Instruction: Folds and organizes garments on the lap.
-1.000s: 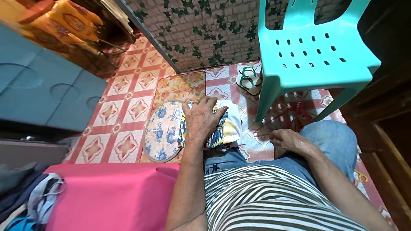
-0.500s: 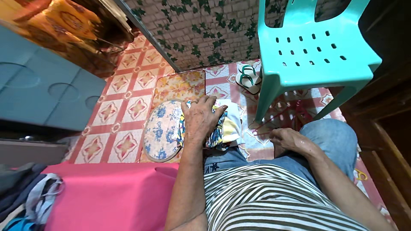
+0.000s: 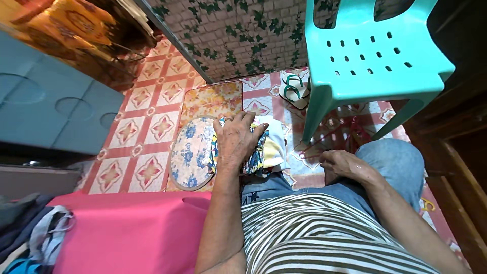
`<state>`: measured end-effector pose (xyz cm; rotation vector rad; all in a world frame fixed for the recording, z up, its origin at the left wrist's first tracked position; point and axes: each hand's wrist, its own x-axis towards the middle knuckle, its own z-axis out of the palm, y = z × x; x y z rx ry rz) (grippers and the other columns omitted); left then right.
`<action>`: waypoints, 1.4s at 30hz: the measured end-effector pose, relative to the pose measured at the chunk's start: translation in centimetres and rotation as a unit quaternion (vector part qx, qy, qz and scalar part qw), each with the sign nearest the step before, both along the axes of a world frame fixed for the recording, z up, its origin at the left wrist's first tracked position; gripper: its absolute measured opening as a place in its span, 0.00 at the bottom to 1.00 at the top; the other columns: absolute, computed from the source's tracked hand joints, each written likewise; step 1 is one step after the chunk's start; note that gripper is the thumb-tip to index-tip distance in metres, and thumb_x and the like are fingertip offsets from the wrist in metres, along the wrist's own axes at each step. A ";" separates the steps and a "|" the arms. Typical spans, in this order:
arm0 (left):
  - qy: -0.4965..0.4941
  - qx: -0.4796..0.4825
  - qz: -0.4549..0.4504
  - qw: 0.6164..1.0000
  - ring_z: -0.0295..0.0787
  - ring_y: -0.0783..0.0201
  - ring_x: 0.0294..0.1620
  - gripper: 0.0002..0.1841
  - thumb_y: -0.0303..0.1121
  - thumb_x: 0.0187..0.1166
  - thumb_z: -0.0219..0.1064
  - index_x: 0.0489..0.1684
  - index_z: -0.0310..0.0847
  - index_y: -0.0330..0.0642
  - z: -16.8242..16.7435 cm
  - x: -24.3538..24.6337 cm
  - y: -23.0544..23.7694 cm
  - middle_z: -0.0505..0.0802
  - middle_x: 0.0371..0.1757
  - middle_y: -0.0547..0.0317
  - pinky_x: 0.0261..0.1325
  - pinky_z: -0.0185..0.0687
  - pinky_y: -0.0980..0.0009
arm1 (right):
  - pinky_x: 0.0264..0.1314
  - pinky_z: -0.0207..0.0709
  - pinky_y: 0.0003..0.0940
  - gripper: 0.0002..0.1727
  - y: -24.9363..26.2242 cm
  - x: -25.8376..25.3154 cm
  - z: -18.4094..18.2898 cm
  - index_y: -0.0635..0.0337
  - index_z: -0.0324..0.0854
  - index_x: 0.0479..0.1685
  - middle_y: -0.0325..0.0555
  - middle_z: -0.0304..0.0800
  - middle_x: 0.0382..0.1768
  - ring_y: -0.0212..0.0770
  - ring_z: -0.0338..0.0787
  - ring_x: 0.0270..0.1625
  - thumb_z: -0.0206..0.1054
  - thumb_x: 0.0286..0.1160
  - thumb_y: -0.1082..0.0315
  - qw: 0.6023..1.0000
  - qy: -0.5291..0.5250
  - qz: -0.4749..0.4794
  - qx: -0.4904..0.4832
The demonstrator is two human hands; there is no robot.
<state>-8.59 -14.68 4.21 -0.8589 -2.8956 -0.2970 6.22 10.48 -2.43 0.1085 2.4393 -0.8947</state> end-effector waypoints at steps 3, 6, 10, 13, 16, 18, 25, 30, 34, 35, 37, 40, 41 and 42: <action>-0.001 -0.003 0.001 1.000 0.80 0.36 0.72 0.27 0.56 0.85 0.60 0.69 0.85 0.44 0.0 0.0 0.0 0.89 0.69 0.45 0.76 0.51 0.25 | 0.70 0.72 0.64 0.18 0.0 0.0 0.0 0.70 0.82 0.65 0.68 0.87 0.59 0.65 0.86 0.65 0.58 0.89 0.65 1.000 0.002 -0.005 -0.002; -0.004 -0.005 0.003 1.000 0.80 0.36 0.72 0.27 0.56 0.85 0.59 0.69 0.85 0.44 0.1 0.0 0.0 0.88 0.70 0.45 0.76 0.50 0.25 | 0.71 0.71 0.64 0.18 0.0 0.0 0.0 0.69 0.82 0.66 0.67 0.87 0.60 0.64 0.86 0.65 0.58 0.90 0.65 1.000 -0.007 -0.008 -0.001; -0.005 -0.004 0.002 1.000 0.80 0.36 0.72 0.27 0.55 0.85 0.60 0.69 0.86 0.44 0.0 0.0 0.0 0.89 0.69 0.44 0.75 0.51 0.24 | 0.71 0.71 0.62 0.18 0.0 -0.1 0.1 0.70 0.81 0.66 0.67 0.87 0.60 0.64 0.85 0.66 0.57 0.90 0.65 1.000 -0.009 -0.004 -0.003; -0.013 -0.001 -0.001 1.000 0.79 0.36 0.73 0.27 0.55 0.86 0.60 0.69 0.85 0.44 0.1 -0.1 0.0 0.89 0.69 0.45 0.76 0.50 0.25 | 0.72 0.71 0.61 0.18 0.0 0.0 0.2 0.69 0.81 0.66 0.67 0.87 0.61 0.63 0.85 0.66 0.57 0.90 0.65 1.000 -0.011 -0.006 0.002; -0.017 0.002 0.001 1.000 0.79 0.36 0.73 0.27 0.54 0.85 0.61 0.69 0.85 0.43 0.1 -0.1 0.1 0.89 0.69 0.44 0.76 0.49 0.25 | 0.72 0.71 0.62 0.19 0.0 0.0 0.1 0.68 0.81 0.67 0.66 0.87 0.62 0.63 0.85 0.68 0.57 0.90 0.64 1.000 -0.015 -0.011 0.004; -0.018 0.001 0.004 1.000 0.79 0.36 0.74 0.26 0.54 0.85 0.61 0.69 0.86 0.44 0.2 -0.1 0.1 0.88 0.69 0.44 0.76 0.48 0.24 | 0.73 0.71 0.62 0.19 0.0 0.0 0.1 0.68 0.81 0.67 0.66 0.87 0.62 0.63 0.85 0.68 0.57 0.90 0.64 1.000 -0.013 -0.011 0.003; -0.015 0.000 0.004 1.000 0.78 0.36 0.75 0.26 0.54 0.85 0.61 0.69 0.86 0.44 0.2 -0.1 0.0 0.89 0.69 0.44 0.76 0.47 0.24 | 0.73 0.70 0.62 0.19 0.0 0.0 0.0 0.67 0.81 0.67 0.65 0.87 0.62 0.63 0.84 0.68 0.57 0.90 0.64 1.000 -0.013 -0.005 0.005; -0.015 -0.002 0.005 1.000 0.79 0.36 0.74 0.26 0.54 0.85 0.61 0.68 0.86 0.44 0.2 -0.1 0.1 0.89 0.69 0.44 0.76 0.49 0.25 | 0.72 0.71 0.62 0.19 0.0 0.0 0.1 0.68 0.82 0.67 0.65 0.87 0.62 0.63 0.85 0.68 0.57 0.90 0.64 1.000 -0.012 -0.012 0.002; -0.016 -0.005 0.005 1.000 0.78 0.35 0.75 0.27 0.55 0.85 0.60 0.69 0.85 0.45 0.2 -0.1 0.1 0.88 0.70 0.44 0.76 0.48 0.24 | 0.72 0.71 0.62 0.19 0.0 0.0 0.4 0.68 0.81 0.67 0.66 0.87 0.62 0.63 0.85 0.68 0.57 0.90 0.64 1.000 -0.013 -0.011 0.000; -0.014 -0.006 0.004 1.000 0.79 0.35 0.74 0.27 0.55 0.85 0.60 0.69 0.85 0.45 0.2 -0.1 0.0 0.88 0.70 0.44 0.76 0.49 0.24 | 0.72 0.71 0.62 0.19 0.0 0.1 0.4 0.68 0.82 0.67 0.66 0.87 0.61 0.63 0.85 0.67 0.57 0.90 0.64 1.000 -0.011 -0.010 -0.001; -0.013 -0.006 0.003 1.000 0.79 0.35 0.74 0.27 0.55 0.85 0.60 0.69 0.85 0.45 0.1 -0.1 0.0 0.88 0.70 0.44 0.76 0.49 0.24 | 0.72 0.71 0.62 0.19 0.0 0.1 0.4 0.68 0.81 0.67 0.66 0.87 0.61 0.63 0.85 0.67 0.57 0.90 0.64 1.000 -0.014 -0.012 -0.003; -0.018 -0.006 0.002 1.000 0.78 0.35 0.75 0.26 0.54 0.85 0.60 0.70 0.85 0.45 0.1 -0.2 0.1 0.88 0.70 0.45 0.76 0.48 0.23 | 0.72 0.71 0.62 0.19 0.1 0.1 0.3 0.67 0.81 0.67 0.65 0.87 0.62 0.63 0.84 0.68 0.57 0.90 0.64 1.000 -0.014 -0.012 -0.001; -0.018 -0.005 0.002 1.000 0.78 0.35 0.75 0.26 0.54 0.85 0.61 0.70 0.85 0.45 0.1 -0.2 0.1 0.88 0.70 0.44 0.76 0.48 0.23 | 0.72 0.71 0.62 0.19 0.1 0.1 0.3 0.67 0.81 0.67 0.65 0.87 0.62 0.62 0.84 0.68 0.57 0.90 0.64 1.000 -0.013 -0.012 -0.001; -0.018 -0.005 0.003 1.000 0.78 0.35 0.75 0.26 0.54 0.85 0.61 0.69 0.85 0.45 0.1 -0.2 0.1 0.88 0.70 0.44 0.76 0.48 0.24 | 0.72 0.71 0.62 0.19 0.1 0.1 0.2 0.67 0.82 0.67 0.65 0.87 0.62 0.62 0.85 0.68 0.57 0.90 0.64 1.000 -0.012 -0.012 -0.001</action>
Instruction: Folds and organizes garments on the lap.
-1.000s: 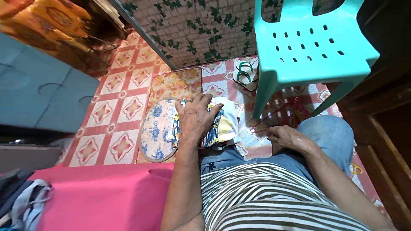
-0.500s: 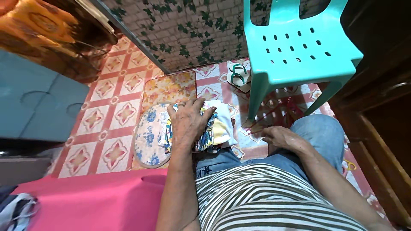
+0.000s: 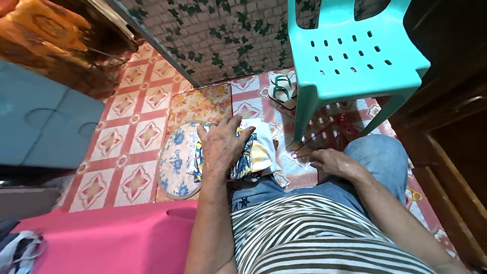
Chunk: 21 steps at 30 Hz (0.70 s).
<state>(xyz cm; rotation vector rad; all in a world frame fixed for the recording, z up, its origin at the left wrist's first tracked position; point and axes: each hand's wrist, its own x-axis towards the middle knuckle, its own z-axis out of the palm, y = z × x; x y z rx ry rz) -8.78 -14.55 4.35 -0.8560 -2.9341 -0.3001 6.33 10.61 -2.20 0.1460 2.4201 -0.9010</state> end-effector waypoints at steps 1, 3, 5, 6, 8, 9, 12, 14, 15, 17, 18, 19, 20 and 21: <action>0.001 0.000 0.000 1.000 0.78 0.35 0.74 0.26 0.54 0.85 0.61 0.69 0.86 0.45 0.0 0.0 0.0 0.88 0.69 0.44 0.76 0.48 0.24 | 0.72 0.71 0.62 0.18 0.0 0.0 -0.1 0.67 0.82 0.66 0.65 0.87 0.61 0.62 0.85 0.68 0.57 0.90 0.64 1.000 0.001 0.001 0.000; 0.001 -0.002 0.001 1.000 0.79 0.35 0.74 0.26 0.54 0.85 0.61 0.69 0.86 0.45 0.1 0.0 0.0 0.89 0.69 0.44 0.76 0.48 0.24 | 0.72 0.71 0.62 0.18 0.0 0.0 -0.2 0.68 0.82 0.66 0.65 0.87 0.61 0.63 0.85 0.67 0.57 0.90 0.64 1.000 0.005 0.003 -0.002; 0.002 -0.002 0.000 1.000 0.79 0.36 0.74 0.26 0.55 0.85 0.60 0.69 0.85 0.45 0.0 0.1 -0.1 0.88 0.70 0.44 0.76 0.49 0.24 | 0.71 0.71 0.62 0.18 0.1 0.0 -0.3 0.68 0.82 0.65 0.65 0.87 0.60 0.62 0.85 0.67 0.57 0.90 0.64 1.000 0.009 0.003 -0.003; 0.002 0.000 0.000 1.000 0.79 0.36 0.74 0.26 0.55 0.85 0.60 0.70 0.85 0.45 0.0 0.1 -0.1 0.88 0.70 0.44 0.76 0.49 0.24 | 0.71 0.72 0.62 0.18 0.1 0.1 -0.3 0.68 0.82 0.65 0.65 0.87 0.60 0.63 0.85 0.67 0.57 0.90 0.64 1.000 0.011 0.002 -0.003; 0.000 0.003 0.002 1.000 0.78 0.35 0.74 0.26 0.54 0.85 0.60 0.70 0.85 0.45 0.0 0.1 -0.1 0.88 0.70 0.44 0.76 0.48 0.24 | 0.71 0.71 0.62 0.18 0.1 0.0 -0.2 0.68 0.82 0.66 0.65 0.87 0.60 0.62 0.85 0.67 0.57 0.90 0.64 1.000 0.009 0.004 -0.002; 0.000 0.004 0.002 1.000 0.79 0.35 0.74 0.26 0.54 0.85 0.61 0.70 0.85 0.45 0.0 0.1 -0.1 0.88 0.69 0.44 0.76 0.48 0.24 | 0.71 0.71 0.62 0.18 0.1 0.0 -0.2 0.67 0.82 0.66 0.65 0.87 0.60 0.62 0.85 0.67 0.57 0.90 0.64 1.000 0.009 0.003 -0.001; 0.006 0.007 -0.001 1.000 0.80 0.35 0.73 0.26 0.54 0.85 0.61 0.69 0.85 0.45 -0.1 0.1 -0.1 0.89 0.69 0.43 0.76 0.49 0.23 | 0.71 0.72 0.61 0.18 0.1 0.1 -0.2 0.67 0.82 0.66 0.64 0.87 0.60 0.61 0.85 0.67 0.57 0.90 0.64 1.000 0.009 0.001 -0.001; 0.003 0.005 -0.001 1.000 0.79 0.35 0.73 0.26 0.54 0.85 0.60 0.70 0.85 0.45 -0.1 0.1 -0.1 0.88 0.69 0.43 0.76 0.48 0.23 | 0.71 0.72 0.62 0.18 0.1 0.1 -0.2 0.67 0.82 0.66 0.65 0.87 0.60 0.62 0.86 0.66 0.57 0.90 0.64 1.000 0.010 0.002 -0.004; 0.002 0.004 0.000 1.000 0.79 0.35 0.74 0.26 0.54 0.86 0.60 0.70 0.85 0.45 0.0 0.1 -0.1 0.88 0.70 0.43 0.77 0.48 0.24 | 0.71 0.72 0.62 0.18 0.1 0.1 -0.2 0.67 0.82 0.66 0.65 0.87 0.60 0.62 0.86 0.66 0.57 0.90 0.64 1.000 0.009 0.003 -0.004; 0.001 0.002 0.001 1.000 0.78 0.35 0.75 0.26 0.54 0.86 0.60 0.70 0.85 0.45 0.0 0.1 -0.1 0.88 0.71 0.44 0.76 0.48 0.23 | 0.71 0.72 0.62 0.19 0.0 0.0 -0.1 0.67 0.82 0.66 0.66 0.87 0.61 0.63 0.85 0.67 0.57 0.90 0.63 1.000 0.005 0.002 -0.004; 0.002 0.004 0.000 1.000 0.78 0.35 0.75 0.26 0.54 0.86 0.60 0.70 0.85 0.45 0.0 0.1 -0.1 0.88 0.71 0.43 0.76 0.48 0.23 | 0.72 0.71 0.62 0.19 0.0 0.0 0.0 0.67 0.82 0.67 0.66 0.87 0.61 0.63 0.85 0.67 0.57 0.90 0.63 1.000 0.001 0.004 -0.002; 0.003 0.003 -0.001 1.000 0.79 0.35 0.74 0.26 0.54 0.86 0.60 0.70 0.85 0.45 0.0 0.1 -0.1 0.88 0.71 0.43 0.76 0.48 0.23 | 0.72 0.71 0.62 0.19 0.0 0.0 0.1 0.67 0.81 0.67 0.66 0.87 0.61 0.63 0.85 0.68 0.57 0.90 0.63 1.000 -0.002 0.005 0.000; 0.000 0.004 -0.001 1.000 0.78 0.34 0.74 0.26 0.54 0.86 0.60 0.70 0.85 0.44 0.1 0.1 -0.1 0.88 0.71 0.43 0.76 0.48 0.23 | 0.72 0.71 0.62 0.19 0.0 0.0 0.1 0.67 0.81 0.67 0.66 0.87 0.61 0.63 0.84 0.68 0.57 0.90 0.63 1.000 -0.002 0.006 0.000; -0.002 0.008 -0.001 1.000 0.78 0.34 0.74 0.26 0.54 0.85 0.60 0.70 0.85 0.44 0.0 0.1 -0.1 0.88 0.70 0.42 0.76 0.48 0.22 | 0.72 0.71 0.62 0.19 0.0 0.1 0.1 0.68 0.81 0.67 0.66 0.87 0.61 0.63 0.84 0.68 0.57 0.90 0.64 1.000 0.001 0.005 -0.001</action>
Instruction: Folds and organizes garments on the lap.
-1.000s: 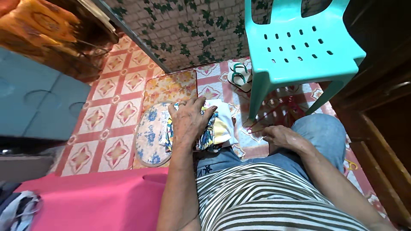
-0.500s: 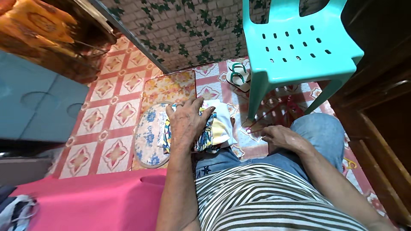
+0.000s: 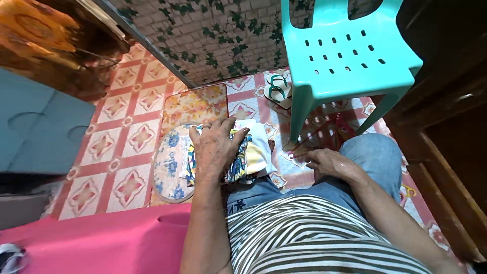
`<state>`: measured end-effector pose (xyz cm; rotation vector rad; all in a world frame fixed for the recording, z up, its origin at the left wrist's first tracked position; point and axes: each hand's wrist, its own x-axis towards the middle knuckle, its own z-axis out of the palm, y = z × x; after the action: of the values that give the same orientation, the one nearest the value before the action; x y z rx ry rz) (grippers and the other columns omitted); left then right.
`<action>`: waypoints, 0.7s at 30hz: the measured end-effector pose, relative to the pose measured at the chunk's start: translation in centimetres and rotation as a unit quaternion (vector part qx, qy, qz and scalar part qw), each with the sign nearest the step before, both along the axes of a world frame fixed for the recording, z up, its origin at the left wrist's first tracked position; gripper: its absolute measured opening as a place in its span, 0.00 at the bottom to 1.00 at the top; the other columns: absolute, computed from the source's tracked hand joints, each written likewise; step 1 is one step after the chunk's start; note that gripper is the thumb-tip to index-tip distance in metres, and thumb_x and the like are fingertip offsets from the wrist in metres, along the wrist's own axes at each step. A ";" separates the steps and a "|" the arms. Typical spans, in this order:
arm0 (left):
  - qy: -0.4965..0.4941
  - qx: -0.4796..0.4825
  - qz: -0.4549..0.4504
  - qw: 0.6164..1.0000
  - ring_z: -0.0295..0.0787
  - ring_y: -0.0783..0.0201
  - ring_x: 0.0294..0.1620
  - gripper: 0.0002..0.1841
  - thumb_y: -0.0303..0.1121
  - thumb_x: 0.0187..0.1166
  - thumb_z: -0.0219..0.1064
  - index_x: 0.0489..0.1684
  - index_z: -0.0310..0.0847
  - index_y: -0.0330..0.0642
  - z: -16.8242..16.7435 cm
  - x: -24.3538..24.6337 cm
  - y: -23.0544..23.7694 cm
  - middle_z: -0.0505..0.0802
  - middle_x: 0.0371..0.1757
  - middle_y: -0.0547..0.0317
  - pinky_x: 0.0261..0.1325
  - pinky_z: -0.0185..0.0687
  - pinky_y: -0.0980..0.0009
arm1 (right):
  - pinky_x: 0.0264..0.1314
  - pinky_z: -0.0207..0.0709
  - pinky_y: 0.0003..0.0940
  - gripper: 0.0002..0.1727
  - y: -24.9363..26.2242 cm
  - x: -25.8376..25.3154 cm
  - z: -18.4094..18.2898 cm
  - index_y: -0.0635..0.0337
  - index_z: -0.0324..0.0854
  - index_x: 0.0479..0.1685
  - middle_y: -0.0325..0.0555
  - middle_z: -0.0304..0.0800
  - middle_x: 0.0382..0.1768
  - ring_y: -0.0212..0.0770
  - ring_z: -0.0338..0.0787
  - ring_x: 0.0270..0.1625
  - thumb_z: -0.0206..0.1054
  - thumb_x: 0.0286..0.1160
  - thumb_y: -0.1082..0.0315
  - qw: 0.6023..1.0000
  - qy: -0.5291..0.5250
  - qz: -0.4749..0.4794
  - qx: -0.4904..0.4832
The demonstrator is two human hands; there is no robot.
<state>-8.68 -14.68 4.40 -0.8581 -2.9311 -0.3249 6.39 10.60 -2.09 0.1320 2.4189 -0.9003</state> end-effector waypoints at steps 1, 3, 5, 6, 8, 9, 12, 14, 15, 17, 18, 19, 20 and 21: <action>0.001 0.004 -0.001 1.000 0.79 0.33 0.73 0.26 0.53 0.85 0.61 0.69 0.85 0.43 0.0 0.0 0.0 0.88 0.70 0.42 0.75 0.49 0.22 | 0.72 0.71 0.62 0.19 0.0 0.0 0.0 0.68 0.81 0.67 0.66 0.87 0.61 0.63 0.85 0.68 0.57 0.90 0.64 1.000 0.002 -0.001 -0.001; 0.000 0.006 0.000 1.000 0.79 0.32 0.73 0.26 0.53 0.85 0.61 0.69 0.85 0.43 0.0 0.1 0.0 0.88 0.70 0.41 0.75 0.49 0.22 | 0.72 0.71 0.62 0.19 0.0 0.0 0.0 0.68 0.82 0.66 0.66 0.87 0.61 0.63 0.85 0.67 0.57 0.90 0.64 1.000 0.003 -0.003 -0.004; 0.003 0.002 0.001 1.000 0.79 0.32 0.72 0.26 0.54 0.85 0.61 0.69 0.86 0.43 0.0 0.1 0.0 0.88 0.70 0.42 0.75 0.49 0.22 | 0.72 0.71 0.61 0.19 0.0 0.0 0.0 0.68 0.81 0.67 0.66 0.87 0.61 0.63 0.85 0.68 0.57 0.90 0.64 1.000 0.001 -0.001 -0.001; 0.004 0.000 0.001 1.000 0.79 0.32 0.72 0.27 0.54 0.85 0.61 0.69 0.85 0.43 0.0 0.1 0.0 0.88 0.70 0.42 0.75 0.49 0.22 | 0.72 0.71 0.61 0.19 0.0 0.0 0.1 0.68 0.81 0.67 0.66 0.87 0.61 0.63 0.85 0.68 0.57 0.90 0.64 1.000 -0.001 0.000 -0.001; 0.006 -0.002 0.000 1.000 0.79 0.32 0.73 0.27 0.54 0.85 0.61 0.69 0.85 0.43 0.0 0.0 0.0 0.88 0.70 0.42 0.75 0.49 0.22 | 0.72 0.71 0.61 0.19 0.0 0.1 0.1 0.68 0.81 0.67 0.66 0.87 0.61 0.62 0.85 0.67 0.57 0.90 0.64 1.000 0.002 0.001 0.000; 0.005 -0.002 0.000 1.000 0.79 0.32 0.73 0.27 0.54 0.85 0.60 0.69 0.85 0.43 0.0 0.0 0.0 0.88 0.70 0.42 0.75 0.49 0.22 | 0.71 0.71 0.61 0.19 0.0 0.1 0.1 0.68 0.81 0.67 0.66 0.87 0.61 0.63 0.85 0.67 0.56 0.90 0.64 1.000 0.004 0.002 -0.001; 0.005 0.002 -0.003 1.000 0.77 0.32 0.75 0.26 0.53 0.86 0.60 0.69 0.85 0.42 -0.1 0.0 0.0 0.88 0.70 0.41 0.75 0.48 0.22 | 0.71 0.72 0.61 0.19 0.1 0.2 0.0 0.68 0.82 0.66 0.66 0.87 0.60 0.62 0.85 0.66 0.57 0.90 0.64 1.000 0.012 0.004 -0.002; 0.007 0.004 -0.002 1.000 0.78 0.33 0.74 0.27 0.53 0.85 0.60 0.69 0.85 0.42 -0.1 0.0 -0.1 0.88 0.70 0.42 0.75 0.49 0.22 | 0.71 0.72 0.61 0.19 0.1 0.2 -0.1 0.68 0.82 0.65 0.66 0.87 0.60 0.63 0.85 0.66 0.57 0.90 0.64 1.000 0.012 0.003 -0.002; 0.008 0.004 -0.002 1.000 0.78 0.33 0.74 0.27 0.54 0.85 0.60 0.69 0.85 0.42 -0.1 0.0 -0.1 0.88 0.70 0.42 0.75 0.49 0.22 | 0.72 0.71 0.61 0.19 0.1 0.1 -0.1 0.68 0.82 0.66 0.65 0.87 0.61 0.63 0.85 0.67 0.57 0.90 0.64 1.000 0.009 0.003 -0.001; 0.007 0.004 -0.001 1.000 0.78 0.33 0.74 0.27 0.54 0.85 0.61 0.69 0.85 0.43 -0.2 -0.1 -0.1 0.88 0.70 0.42 0.75 0.49 0.22 | 0.72 0.71 0.61 0.19 0.1 0.1 -0.1 0.67 0.81 0.67 0.65 0.87 0.61 0.63 0.85 0.68 0.57 0.90 0.63 1.000 0.004 0.004 0.001; 0.006 0.003 0.000 1.000 0.78 0.33 0.74 0.27 0.54 0.85 0.61 0.69 0.85 0.43 -0.2 -0.1 -0.1 0.88 0.70 0.42 0.75 0.49 0.22 | 0.72 0.71 0.61 0.19 0.1 0.1 -0.1 0.67 0.81 0.67 0.65 0.87 0.61 0.62 0.85 0.67 0.56 0.90 0.63 1.000 0.004 0.005 0.001; 0.006 0.004 0.000 1.000 0.78 0.33 0.74 0.27 0.54 0.85 0.60 0.69 0.85 0.43 -0.2 -0.1 -0.1 0.88 0.70 0.42 0.75 0.49 0.22 | 0.72 0.71 0.61 0.19 0.1 0.1 -0.1 0.67 0.81 0.67 0.65 0.87 0.61 0.62 0.85 0.67 0.56 0.90 0.63 1.000 0.005 0.006 0.000; 0.007 0.003 -0.001 1.000 0.78 0.33 0.74 0.27 0.54 0.85 0.60 0.69 0.85 0.43 -0.2 -0.1 -0.1 0.88 0.70 0.42 0.75 0.49 0.23 | 0.72 0.71 0.61 0.19 0.1 0.1 -0.1 0.67 0.81 0.67 0.65 0.87 0.61 0.62 0.85 0.67 0.56 0.90 0.63 1.000 0.005 0.006 0.000; 0.008 0.003 -0.002 1.000 0.78 0.33 0.74 0.27 0.54 0.85 0.60 0.69 0.85 0.43 -0.1 0.0 -0.1 0.88 0.70 0.42 0.75 0.50 0.23 | 0.72 0.71 0.61 0.19 0.1 0.1 0.0 0.67 0.81 0.67 0.65 0.87 0.61 0.62 0.85 0.67 0.56 0.90 0.63 1.000 0.005 0.005 0.000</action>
<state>-8.73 -14.75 4.26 -0.8604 -2.9126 -0.3246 6.48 10.68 -2.12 0.1144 2.4259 -0.8989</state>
